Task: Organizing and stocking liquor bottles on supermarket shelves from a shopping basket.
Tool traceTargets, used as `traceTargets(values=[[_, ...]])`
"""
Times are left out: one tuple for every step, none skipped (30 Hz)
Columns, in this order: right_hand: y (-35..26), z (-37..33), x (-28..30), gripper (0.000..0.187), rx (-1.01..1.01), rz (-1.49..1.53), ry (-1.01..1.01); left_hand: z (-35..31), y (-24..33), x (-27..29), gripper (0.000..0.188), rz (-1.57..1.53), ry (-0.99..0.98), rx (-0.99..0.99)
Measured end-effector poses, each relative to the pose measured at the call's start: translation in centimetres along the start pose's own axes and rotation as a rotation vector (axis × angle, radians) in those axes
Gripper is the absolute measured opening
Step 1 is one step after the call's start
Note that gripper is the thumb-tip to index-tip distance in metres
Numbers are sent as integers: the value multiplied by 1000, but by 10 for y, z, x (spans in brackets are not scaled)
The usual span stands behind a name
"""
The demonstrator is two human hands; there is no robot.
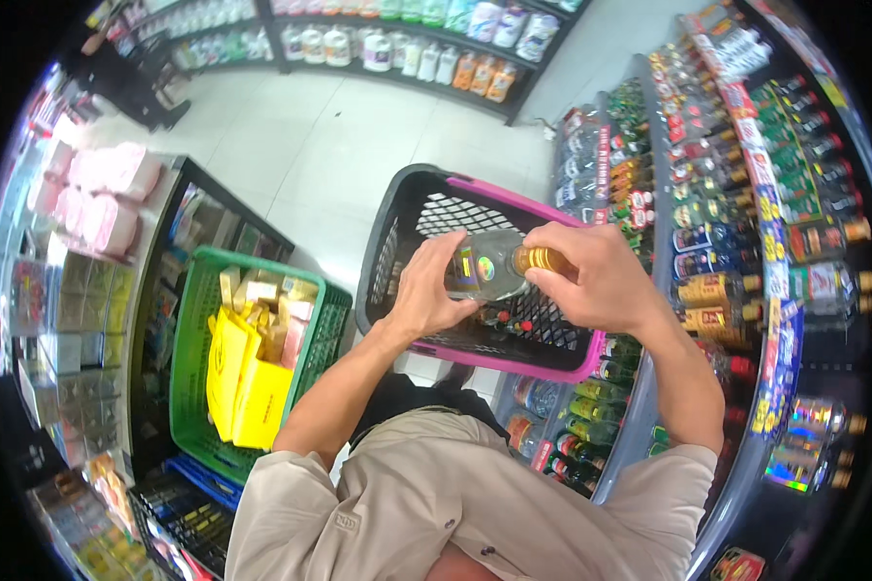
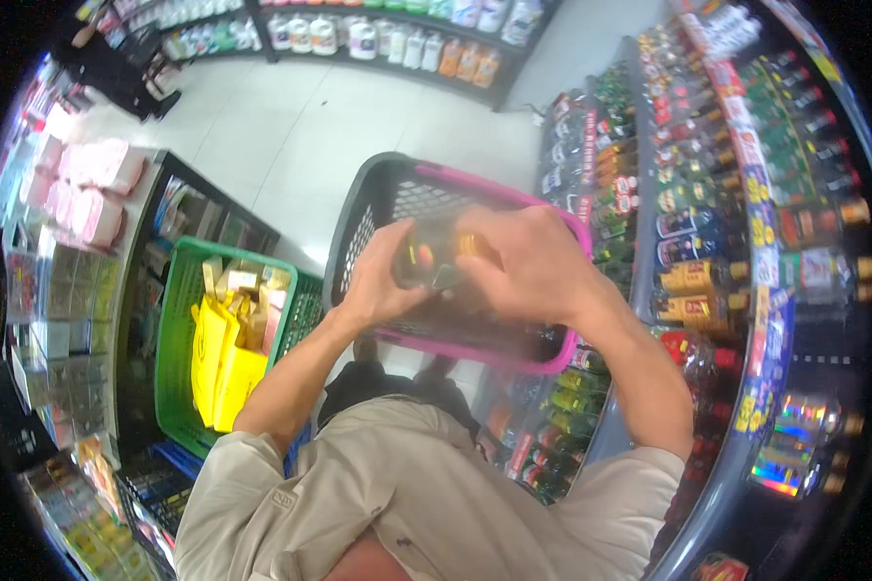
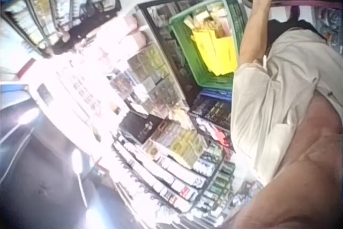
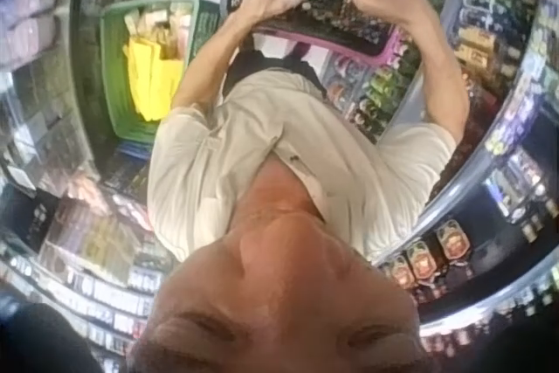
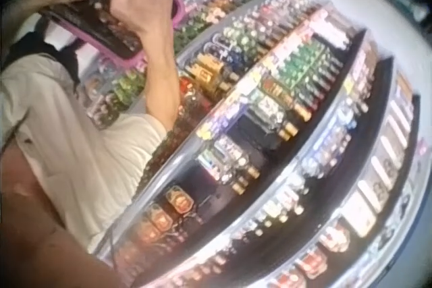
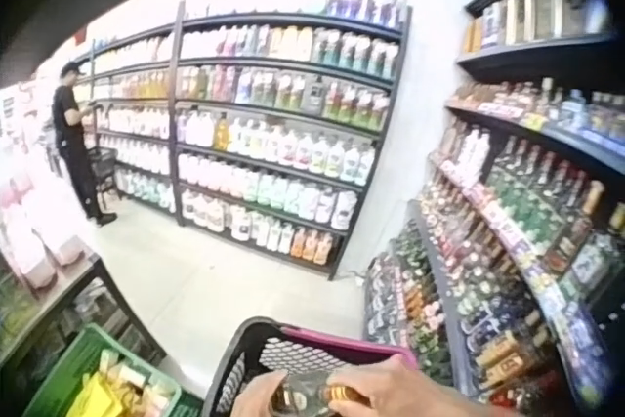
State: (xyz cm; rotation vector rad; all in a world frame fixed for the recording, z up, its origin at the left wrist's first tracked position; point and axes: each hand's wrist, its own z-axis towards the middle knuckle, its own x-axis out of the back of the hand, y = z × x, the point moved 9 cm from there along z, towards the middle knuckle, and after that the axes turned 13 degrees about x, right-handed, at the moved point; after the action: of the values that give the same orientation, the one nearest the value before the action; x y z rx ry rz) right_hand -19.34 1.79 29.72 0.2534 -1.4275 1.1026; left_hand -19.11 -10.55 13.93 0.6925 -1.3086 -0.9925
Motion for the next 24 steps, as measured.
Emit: traceTargets(values=[[-9,-6,11,23,7,-20,16,3,19,4,82,-9,60,-104],[-16,-13,22,23,-3,-28,36,3,31,3,82,-27,57,-147],[-24,-20,32,24,-11,-50,56,2,43,3,79,-43,61,-192],[-30,-27,42,25,-31,-75,73,2,54,4,77,-59,64,-238],[-33,-35,51,27,-72,-74,72,2,63,1,77,-66,46,-261],[-38,-41,57,27,-90,-88,87,2,72,-1,77,-71,52,-284],[-45,-48,65,27,-87,-95,130,2,80,-3,77,-76,57,-307],[-51,-55,73,27,-94,-106,176,3,88,-5,77,-82,60,-332],[-52,-64,77,28,-167,-98,193,3,97,-7,77,-100,52,-364],[-57,-71,79,28,-190,-126,220,1,109,-6,76,-123,81,-436],[-66,-78,86,29,-160,-177,322,1,116,-10,75,-135,55,-431],[-75,-88,95,29,-149,-247,424,0,124,-15,75,-140,4,-418],[-80,-97,98,31,-166,-277,468,-1,133,-19,75,-143,-15,-414],[-85,-106,102,33,-199,-317,510,-4,141,-23,74,-142,-52,-392],[-92,-117,104,35,-243,-335,562,-8,151,-27,75,-153,-74,-399],[-100,-127,106,37,-285,-353,613,-9,158,-31,75,-149,-103,-383],[-107,-136,110,38,-311,-365,673,-10,168,-36,76,-156,-138,-417],[-115,-144,112,39,-328,-368,732,-13,178,-42,76,-167,-164,-459],[-125,-152,116,40,-348,-395,776,-16,189,-44,77,-178,-153,-506],[-134,-160,119,40,-370,-415,792,-21,200,-46,78,-195,-146,-559],[-152,-164,124,42,-353,-508,835,-24,209,-47,79,-223,-163,-581],[-167,-171,130,43,-342,-604,874,-26,221,-51,79,-231,-170,-593],[-183,-178,137,44,-322,-674,911,-31,236,-53,79,-273,-161,-648],[-192,-183,144,44,-327,-671,913,-35,253,-53,78,-316,-148,-700]])
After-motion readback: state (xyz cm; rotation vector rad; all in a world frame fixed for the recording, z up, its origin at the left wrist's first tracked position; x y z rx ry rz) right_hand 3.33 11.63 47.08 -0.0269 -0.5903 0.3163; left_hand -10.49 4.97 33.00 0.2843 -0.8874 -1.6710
